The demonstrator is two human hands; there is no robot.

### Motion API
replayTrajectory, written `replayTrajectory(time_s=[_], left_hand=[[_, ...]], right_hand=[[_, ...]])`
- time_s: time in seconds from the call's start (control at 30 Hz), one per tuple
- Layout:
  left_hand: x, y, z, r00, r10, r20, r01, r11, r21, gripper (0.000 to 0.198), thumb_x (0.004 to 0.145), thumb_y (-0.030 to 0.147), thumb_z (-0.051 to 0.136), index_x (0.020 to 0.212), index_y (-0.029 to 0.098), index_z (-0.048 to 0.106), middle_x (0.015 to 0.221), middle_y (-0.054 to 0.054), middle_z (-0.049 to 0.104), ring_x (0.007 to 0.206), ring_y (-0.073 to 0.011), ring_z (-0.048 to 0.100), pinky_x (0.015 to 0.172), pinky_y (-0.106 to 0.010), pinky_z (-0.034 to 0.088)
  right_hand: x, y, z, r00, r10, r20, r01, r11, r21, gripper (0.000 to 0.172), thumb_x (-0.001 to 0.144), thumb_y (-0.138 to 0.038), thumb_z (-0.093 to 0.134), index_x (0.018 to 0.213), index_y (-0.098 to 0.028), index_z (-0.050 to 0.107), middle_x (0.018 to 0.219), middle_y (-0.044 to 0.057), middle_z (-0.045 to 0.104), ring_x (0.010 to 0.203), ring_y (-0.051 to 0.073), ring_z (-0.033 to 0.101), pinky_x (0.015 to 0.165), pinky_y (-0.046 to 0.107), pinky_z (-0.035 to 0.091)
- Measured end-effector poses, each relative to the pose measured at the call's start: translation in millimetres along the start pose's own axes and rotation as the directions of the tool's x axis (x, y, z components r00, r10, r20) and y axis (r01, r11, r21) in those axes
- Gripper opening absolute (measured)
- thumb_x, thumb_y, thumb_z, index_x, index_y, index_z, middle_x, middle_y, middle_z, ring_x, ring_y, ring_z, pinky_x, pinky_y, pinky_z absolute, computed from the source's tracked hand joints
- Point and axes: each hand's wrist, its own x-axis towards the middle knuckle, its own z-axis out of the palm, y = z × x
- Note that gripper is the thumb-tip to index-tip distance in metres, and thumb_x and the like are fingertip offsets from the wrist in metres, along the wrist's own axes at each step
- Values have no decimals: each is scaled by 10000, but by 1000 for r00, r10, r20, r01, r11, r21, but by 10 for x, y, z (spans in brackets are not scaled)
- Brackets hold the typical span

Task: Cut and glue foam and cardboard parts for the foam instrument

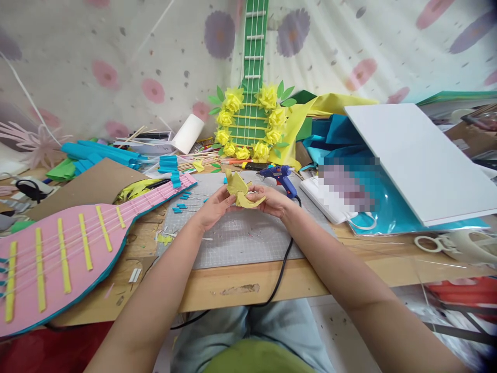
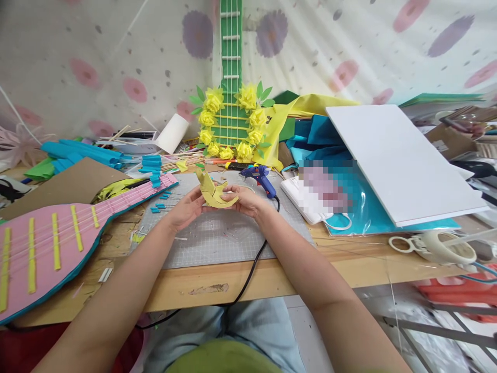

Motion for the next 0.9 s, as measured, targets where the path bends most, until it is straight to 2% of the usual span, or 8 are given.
replayTrajectory(time_s=[0.17,0.5,0.57,0.63,0.7,0.77,0.83,0.9], left_hand=[[5,-8,-8,1000,12,1,-12,1000,13,554,628,446,713,1134,270,573,1258,-60,542,1150,-263,502,932,-397,435],[32,-68,-54,1000,8,-14,-9,999,-46,567,628,432,719,1147,274,554,1254,-60,546,1127,-252,523,906,-383,459],[51,-93,-86,999,-3,-44,0,997,-72,542,650,438,698,1142,265,548,1245,-65,550,1103,-252,542,899,-406,463],[81,-125,-130,988,-31,-152,19,997,-81,491,669,424,683,1106,237,561,1230,-76,559,1062,-249,569,894,-427,464],[114,-150,-173,954,-37,-299,18,998,-64,429,681,377,673,1062,207,577,1206,-83,574,1035,-240,586,906,-436,454],[137,-158,-200,923,21,-385,-32,999,-24,409,660,292,674,1047,193,588,1188,-81,587,1066,-233,571,951,-428,422],[143,-147,-199,931,116,-346,-119,993,11,495,595,191,680,1080,199,581,1221,-77,571,1152,-234,514,1012,-408,368],[136,-128,-172,953,188,-239,-188,982,20,632,533,113,672,1145,211,551,1292,-73,518,1231,-236,439,1057,-386,314]], right_hand=[[7,10,-30,999,-7,39,6,1000,17,294,567,-116,729,773,-169,525,742,3,646,663,106,631,607,208,534],[-14,-14,14,1000,-20,19,20,1000,22,348,519,-137,764,764,-167,518,714,-6,631,654,114,625,614,231,536],[-7,-18,41,998,-56,-31,57,998,27,358,517,-148,766,765,-171,508,714,-12,623,643,112,622,619,237,532],[11,-15,49,977,-144,-158,149,989,23,377,512,-156,769,763,-179,488,688,-29,607,615,105,611,593,235,520],[32,-9,40,923,-243,-298,250,968,-16,392,508,-165,771,746,-188,461,648,-46,585,587,101,597,559,232,506],[46,-3,28,879,-302,-368,296,952,-75,388,515,-176,764,731,-195,442,628,-51,574,580,105,592,544,240,507],[53,3,23,871,-311,-380,286,950,-122,369,531,-179,748,722,-201,433,627,-45,577,581,109,591,539,249,515],[56,11,29,872,-300,-386,263,953,-147,354,542,-170,731,716,-205,425,631,-39,585,584,111,593,537,250,519]])
